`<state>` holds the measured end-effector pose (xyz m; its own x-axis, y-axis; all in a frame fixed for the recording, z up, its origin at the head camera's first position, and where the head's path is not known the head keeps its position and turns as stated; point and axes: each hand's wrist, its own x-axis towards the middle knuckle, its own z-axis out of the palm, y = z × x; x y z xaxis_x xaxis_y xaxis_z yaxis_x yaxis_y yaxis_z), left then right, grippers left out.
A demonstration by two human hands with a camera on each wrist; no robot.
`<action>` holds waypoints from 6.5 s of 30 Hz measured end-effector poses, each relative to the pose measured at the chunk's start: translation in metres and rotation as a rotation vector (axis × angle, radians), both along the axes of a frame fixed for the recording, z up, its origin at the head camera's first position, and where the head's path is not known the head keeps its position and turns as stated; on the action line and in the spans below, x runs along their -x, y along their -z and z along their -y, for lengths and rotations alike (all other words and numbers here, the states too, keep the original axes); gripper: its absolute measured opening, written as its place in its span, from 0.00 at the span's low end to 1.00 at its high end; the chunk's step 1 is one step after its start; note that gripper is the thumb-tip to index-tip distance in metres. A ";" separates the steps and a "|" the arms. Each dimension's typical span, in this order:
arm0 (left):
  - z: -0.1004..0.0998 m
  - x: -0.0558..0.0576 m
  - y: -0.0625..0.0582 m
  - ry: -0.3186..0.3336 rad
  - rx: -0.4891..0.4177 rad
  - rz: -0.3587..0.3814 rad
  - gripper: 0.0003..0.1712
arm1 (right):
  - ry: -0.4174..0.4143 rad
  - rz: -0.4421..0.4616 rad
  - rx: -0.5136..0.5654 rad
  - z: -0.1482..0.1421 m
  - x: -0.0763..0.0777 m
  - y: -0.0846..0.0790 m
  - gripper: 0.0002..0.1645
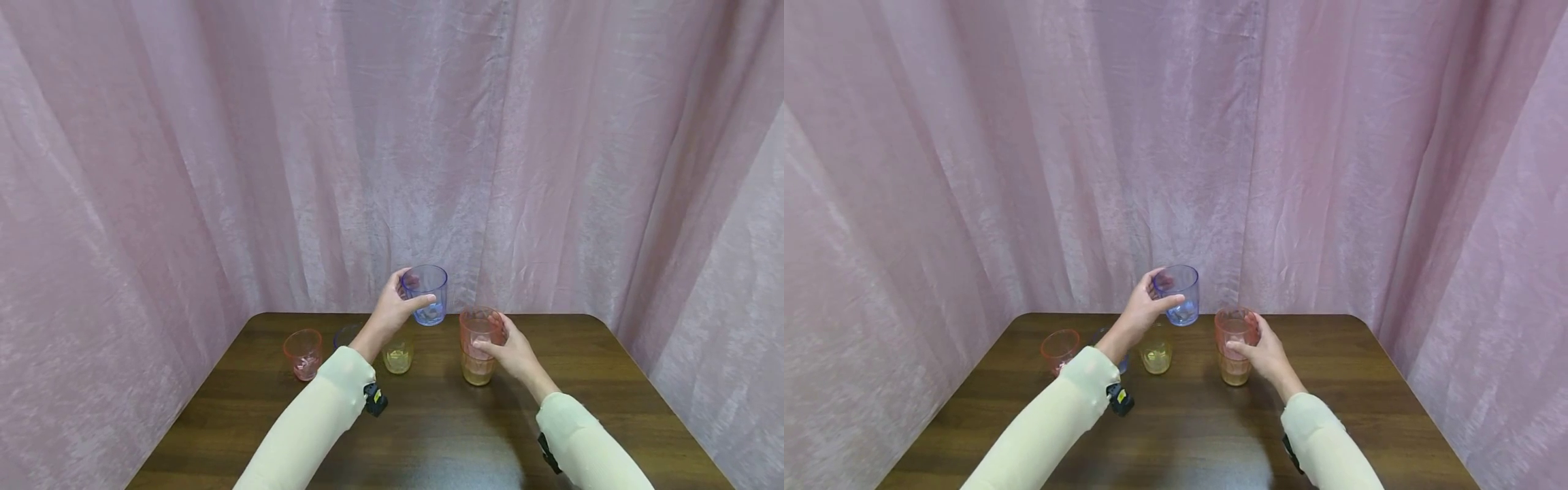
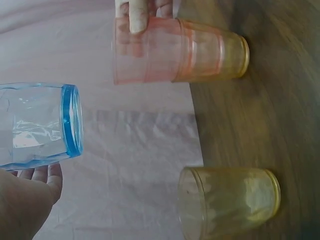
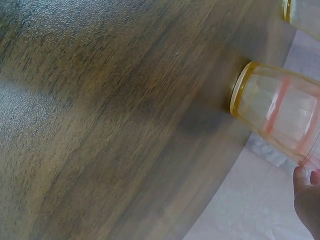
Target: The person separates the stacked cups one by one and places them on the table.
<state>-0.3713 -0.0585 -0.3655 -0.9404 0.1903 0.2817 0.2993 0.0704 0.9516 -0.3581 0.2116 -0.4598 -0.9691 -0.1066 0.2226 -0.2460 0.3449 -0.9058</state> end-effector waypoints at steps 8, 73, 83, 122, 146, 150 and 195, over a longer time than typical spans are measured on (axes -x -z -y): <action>0.037 -0.017 0.013 -0.026 0.037 -0.002 0.54 | 0.002 0.014 -0.019 0.001 -0.003 -0.001 0.57; 0.241 -0.114 0.110 -0.294 0.241 0.171 0.55 | -0.012 0.028 0.021 0.002 -0.011 -0.005 0.55; 0.246 -0.117 0.123 -0.314 0.248 0.196 0.56 | -0.008 0.024 0.014 0.002 -0.009 -0.005 0.54; 0.249 -0.113 0.116 -0.312 0.284 0.180 0.58 | 0.000 0.043 0.008 0.003 -0.008 -0.004 0.55; 0.185 -0.074 0.044 -0.219 0.267 0.004 0.53 | 0.001 0.038 0.007 0.002 -0.011 -0.003 0.55; 0.165 -0.071 0.038 -0.172 0.234 0.053 0.53 | -0.005 0.035 0.023 0.001 -0.011 -0.002 0.55; -0.057 -0.014 0.071 0.033 0.238 0.053 0.54 | 0.020 0.047 0.017 0.007 -0.020 0.005 0.50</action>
